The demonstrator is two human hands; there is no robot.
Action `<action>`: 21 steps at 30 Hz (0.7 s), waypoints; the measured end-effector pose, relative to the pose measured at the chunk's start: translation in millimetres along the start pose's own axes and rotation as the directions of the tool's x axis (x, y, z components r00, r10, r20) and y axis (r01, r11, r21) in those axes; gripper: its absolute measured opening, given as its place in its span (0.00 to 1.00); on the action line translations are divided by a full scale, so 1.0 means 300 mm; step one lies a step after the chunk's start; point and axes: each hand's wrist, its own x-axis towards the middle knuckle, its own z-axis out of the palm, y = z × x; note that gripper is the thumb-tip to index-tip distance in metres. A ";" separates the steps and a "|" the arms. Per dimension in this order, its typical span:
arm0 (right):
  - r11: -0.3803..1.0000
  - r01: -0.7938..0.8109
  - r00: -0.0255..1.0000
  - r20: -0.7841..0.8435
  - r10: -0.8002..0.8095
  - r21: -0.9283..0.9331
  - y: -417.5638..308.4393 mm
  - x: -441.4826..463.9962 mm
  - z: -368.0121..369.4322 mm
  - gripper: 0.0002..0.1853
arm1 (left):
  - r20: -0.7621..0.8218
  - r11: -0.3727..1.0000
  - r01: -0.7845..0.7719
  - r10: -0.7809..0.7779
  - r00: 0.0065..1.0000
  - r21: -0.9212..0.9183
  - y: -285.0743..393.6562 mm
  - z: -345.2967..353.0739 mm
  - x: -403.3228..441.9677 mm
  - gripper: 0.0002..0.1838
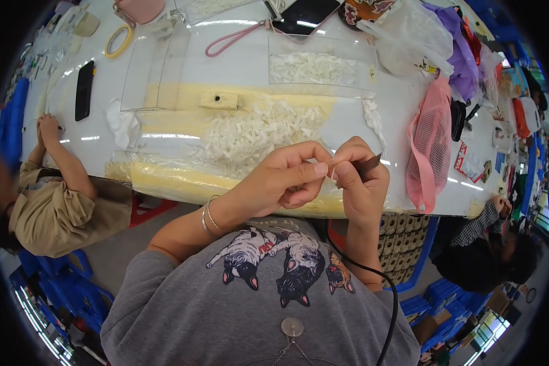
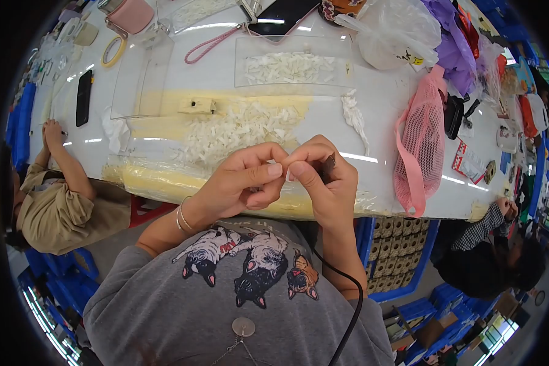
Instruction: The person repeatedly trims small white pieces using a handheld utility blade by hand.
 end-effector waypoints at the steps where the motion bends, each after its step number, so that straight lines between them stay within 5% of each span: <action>1: 0.999 0.000 1.000 0.006 -0.001 0.051 0.011 0.000 -0.003 0.02 | 0.037 0.998 0.012 -0.010 0.999 -0.062 -0.003 0.000 0.001 0.09; 4: 0.996 0.049 0.999 0.009 -0.050 0.077 0.038 -0.002 -0.004 0.03 | 0.103 0.973 0.072 -0.050 0.993 -0.218 0.002 0.003 0.003 0.09; 10: 0.964 0.210 0.964 -0.131 -0.232 -0.162 0.026 -0.019 0.017 0.03 | 0.139 0.957 0.181 -0.152 0.979 -0.226 0.005 0.006 0.011 0.08; 13: 0.864 0.333 0.921 -0.064 -0.383 -0.378 0.019 -0.008 0.014 0.03 | 0.149 0.936 0.211 -0.174 0.973 -0.282 0.012 0.012 0.008 0.07; 19: 0.860 0.314 0.933 -0.037 -0.358 -0.401 0.015 -0.008 0.013 0.08 | 0.171 0.917 0.192 -0.140 0.975 -0.348 0.010 -0.002 0.007 0.06; 21: 0.925 0.200 0.977 -0.007 -0.213 -0.322 -0.026 -0.008 -0.005 0.14 | 0.130 0.946 0.138 -0.104 0.986 -0.293 0.017 -0.006 0.008 0.06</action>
